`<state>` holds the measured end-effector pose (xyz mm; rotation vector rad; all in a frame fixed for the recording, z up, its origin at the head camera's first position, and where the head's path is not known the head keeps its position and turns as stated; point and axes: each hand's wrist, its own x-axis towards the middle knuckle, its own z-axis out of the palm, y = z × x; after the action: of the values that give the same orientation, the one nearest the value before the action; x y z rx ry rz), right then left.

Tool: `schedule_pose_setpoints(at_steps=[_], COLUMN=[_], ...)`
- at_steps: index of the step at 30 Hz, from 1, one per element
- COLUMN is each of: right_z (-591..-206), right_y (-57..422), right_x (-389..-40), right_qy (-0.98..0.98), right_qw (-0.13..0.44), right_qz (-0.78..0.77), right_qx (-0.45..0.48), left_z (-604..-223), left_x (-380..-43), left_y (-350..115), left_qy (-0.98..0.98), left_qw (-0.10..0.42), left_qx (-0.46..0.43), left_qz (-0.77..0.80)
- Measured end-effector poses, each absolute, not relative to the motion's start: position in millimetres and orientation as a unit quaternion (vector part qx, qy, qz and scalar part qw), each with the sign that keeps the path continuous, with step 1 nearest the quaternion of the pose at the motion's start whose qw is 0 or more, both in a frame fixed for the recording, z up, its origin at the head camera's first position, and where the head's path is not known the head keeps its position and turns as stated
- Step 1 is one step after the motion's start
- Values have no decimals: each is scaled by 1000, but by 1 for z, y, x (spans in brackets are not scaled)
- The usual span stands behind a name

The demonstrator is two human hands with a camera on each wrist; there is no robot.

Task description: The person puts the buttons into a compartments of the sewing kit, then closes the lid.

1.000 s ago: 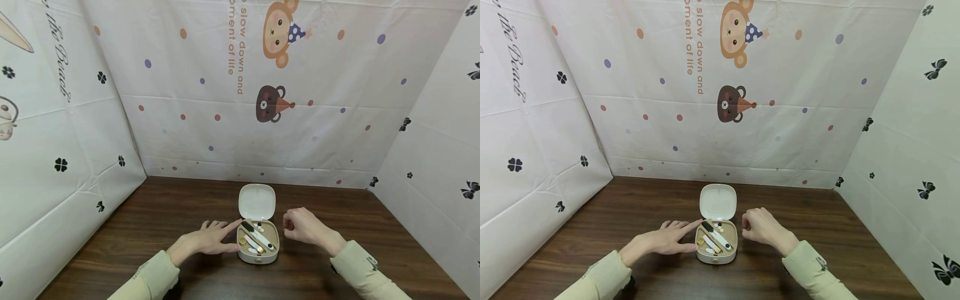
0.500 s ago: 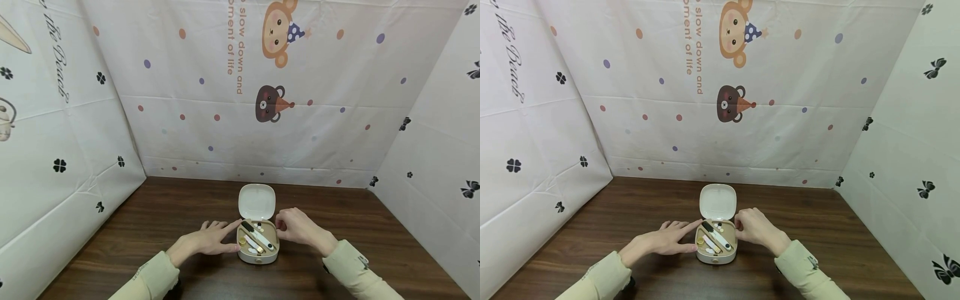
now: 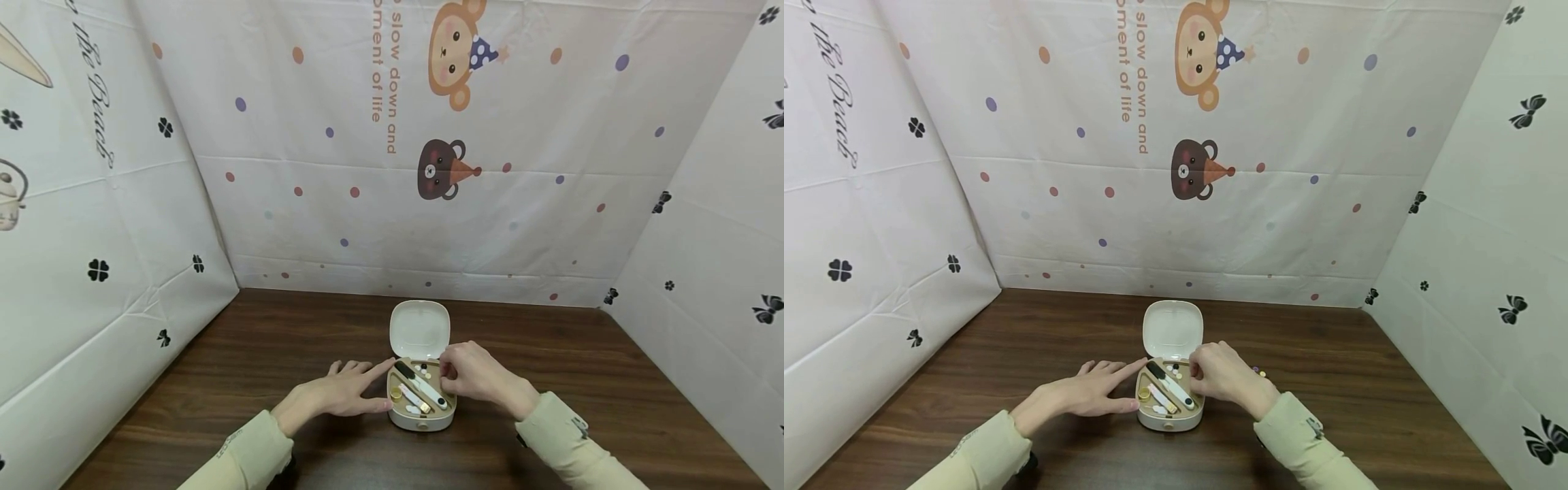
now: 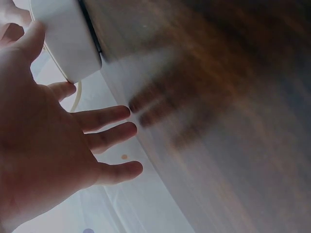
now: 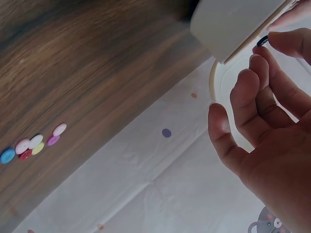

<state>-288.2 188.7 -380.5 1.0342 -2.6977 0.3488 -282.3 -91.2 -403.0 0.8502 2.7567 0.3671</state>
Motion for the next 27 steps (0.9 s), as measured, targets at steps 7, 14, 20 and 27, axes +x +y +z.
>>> schedule_pose_setpoints(at_steps=[7,14,20,27], right_z=[-382,-383,-385,-385], right_y=[181,178,177,175], right_x=[-287,-288,-289,-291], right_qy=[-921,-919,-915,-921], right_qw=[108,111,122,108], right_qz=[123,123,118,112], right_qx=[352,359,365,356], left_z=[-403,-403,-404,-403], left_x=[-283,-282,-283,-282], left_y=[-91,-91,-91,-91], left_qy=[941,941,942,941], left_qw=[118,116,115,115], left_qx=[290,291,290,291], left_qz=[126,126,128,128])
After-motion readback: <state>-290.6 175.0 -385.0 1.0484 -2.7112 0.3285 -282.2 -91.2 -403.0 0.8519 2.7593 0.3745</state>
